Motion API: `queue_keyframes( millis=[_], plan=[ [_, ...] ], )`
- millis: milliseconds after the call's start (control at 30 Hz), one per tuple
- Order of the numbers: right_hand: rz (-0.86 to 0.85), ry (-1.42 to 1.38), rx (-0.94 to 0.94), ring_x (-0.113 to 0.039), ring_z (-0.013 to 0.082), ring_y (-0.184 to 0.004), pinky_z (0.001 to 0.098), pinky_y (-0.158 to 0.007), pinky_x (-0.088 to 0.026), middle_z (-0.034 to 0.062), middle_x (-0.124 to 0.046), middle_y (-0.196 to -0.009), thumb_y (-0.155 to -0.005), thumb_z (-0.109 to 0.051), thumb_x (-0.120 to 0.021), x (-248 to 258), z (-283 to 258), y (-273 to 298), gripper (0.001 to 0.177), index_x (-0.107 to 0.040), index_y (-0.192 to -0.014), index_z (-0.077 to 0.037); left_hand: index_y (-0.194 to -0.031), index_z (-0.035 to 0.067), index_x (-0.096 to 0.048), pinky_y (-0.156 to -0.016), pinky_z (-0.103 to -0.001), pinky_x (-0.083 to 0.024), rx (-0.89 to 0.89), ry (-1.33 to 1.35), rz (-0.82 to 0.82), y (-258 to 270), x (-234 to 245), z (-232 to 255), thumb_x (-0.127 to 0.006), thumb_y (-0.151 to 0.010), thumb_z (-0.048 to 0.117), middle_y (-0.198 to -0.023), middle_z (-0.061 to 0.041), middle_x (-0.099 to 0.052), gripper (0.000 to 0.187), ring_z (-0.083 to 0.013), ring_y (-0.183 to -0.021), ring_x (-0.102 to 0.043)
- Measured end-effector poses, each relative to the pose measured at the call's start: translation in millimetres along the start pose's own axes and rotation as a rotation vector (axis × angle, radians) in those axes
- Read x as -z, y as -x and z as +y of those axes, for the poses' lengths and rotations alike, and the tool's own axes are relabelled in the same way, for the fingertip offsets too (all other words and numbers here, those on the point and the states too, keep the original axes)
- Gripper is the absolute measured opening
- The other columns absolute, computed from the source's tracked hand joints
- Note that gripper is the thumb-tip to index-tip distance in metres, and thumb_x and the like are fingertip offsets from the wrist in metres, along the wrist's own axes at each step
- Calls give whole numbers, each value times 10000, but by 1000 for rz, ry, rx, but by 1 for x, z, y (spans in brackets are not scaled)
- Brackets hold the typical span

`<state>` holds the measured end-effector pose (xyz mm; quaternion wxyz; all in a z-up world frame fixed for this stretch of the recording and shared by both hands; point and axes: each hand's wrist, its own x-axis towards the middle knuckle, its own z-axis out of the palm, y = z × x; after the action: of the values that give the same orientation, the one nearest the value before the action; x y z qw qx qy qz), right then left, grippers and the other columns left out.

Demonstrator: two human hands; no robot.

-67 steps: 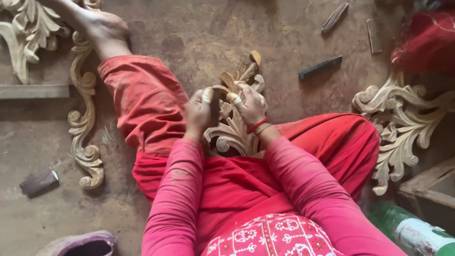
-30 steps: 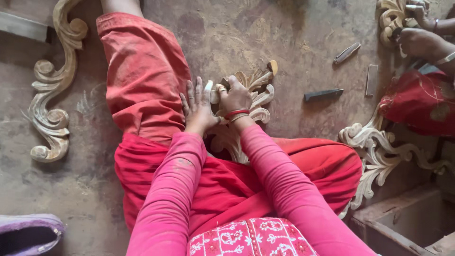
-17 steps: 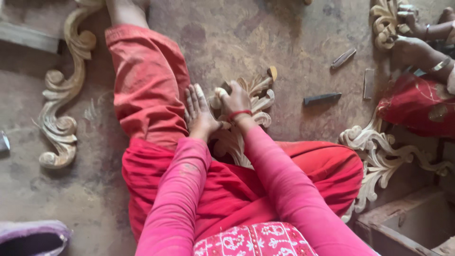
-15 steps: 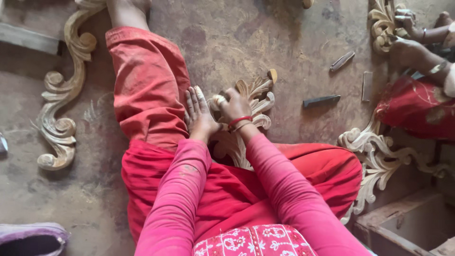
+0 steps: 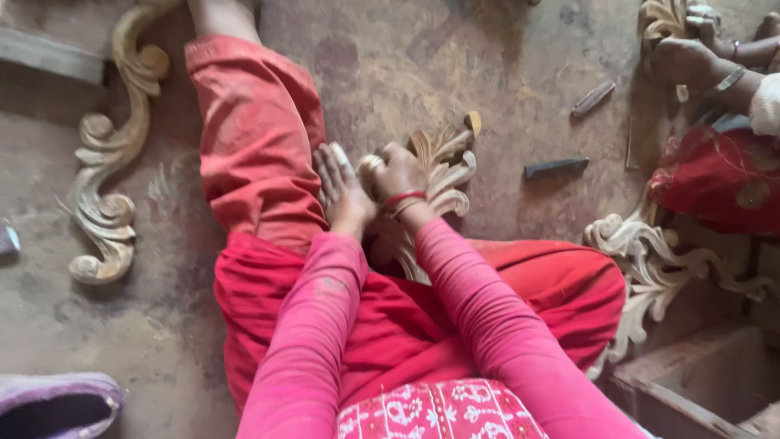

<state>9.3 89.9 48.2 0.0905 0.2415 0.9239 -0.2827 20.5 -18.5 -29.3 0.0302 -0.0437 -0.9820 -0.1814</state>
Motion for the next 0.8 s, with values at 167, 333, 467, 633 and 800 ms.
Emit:
queue_keyframes(
  millis=[167, 333, 467, 633, 800],
  plan=[
    [-12, 42, -43, -718, 360, -921, 482, -782, -542, 157, -750, -953, -790, -559, -708, 3, -13, -17, 446, -743, -993, -163, -1668, 24, 115, -1243, -436, -65, 24, -196, 2, 2, -18, -3, -947, -658, 600, -1740, -191, 109, 1575, -342, -1594, 99],
    [22, 84, -28, -717, 368, -926, 474, -823, -540, 177, -748, -964, -854, -540, -714, 3, 0, -20, 400, -754, -1045, -191, -1640, 24, 114, -1241, -448, -67, 36, -89, -53, -3, -4, 3, -957, -576, 630, -1722, -193, 113, 1626, -353, -1580, 102],
    [26, 44, 3, -720, 348, -946, 476, -815, -536, 139, -757, -983, -820, -515, -739, -3, 4, -15, 384, -764, -1023, -190, -1617, 25, 113, -1239, -457, -69, 166, 64, -256, -7, 23, 7, -964, -511, 654, -1707, -195, 117, 1667, -362, -1569, 105],
    [308, -180, -62, -704, 350, -930, 450, -837, -524, 181, -746, -965, -839, -508, -745, 19, 58, -35, 477, -731, -1119, -122, -1610, 37, 55, -1290, -454, -88, 192, 108, -416, -15, 69, 25, -963, -412, 641, -1712, -209, 61, 1684, -353, -1594, 77],
    [224, -736, -86, -657, 238, -1041, 367, -910, -523, 106, -697, -1129, -888, -206, -671, 13, 141, -22, 401, -630, -1267, -79, -1616, 65, -109, -1240, -489, -54, 132, 115, -524, -19, 91, 31, -977, -483, 547, -1696, -224, 22, 1506, -365, -1561, 88]
  ],
)
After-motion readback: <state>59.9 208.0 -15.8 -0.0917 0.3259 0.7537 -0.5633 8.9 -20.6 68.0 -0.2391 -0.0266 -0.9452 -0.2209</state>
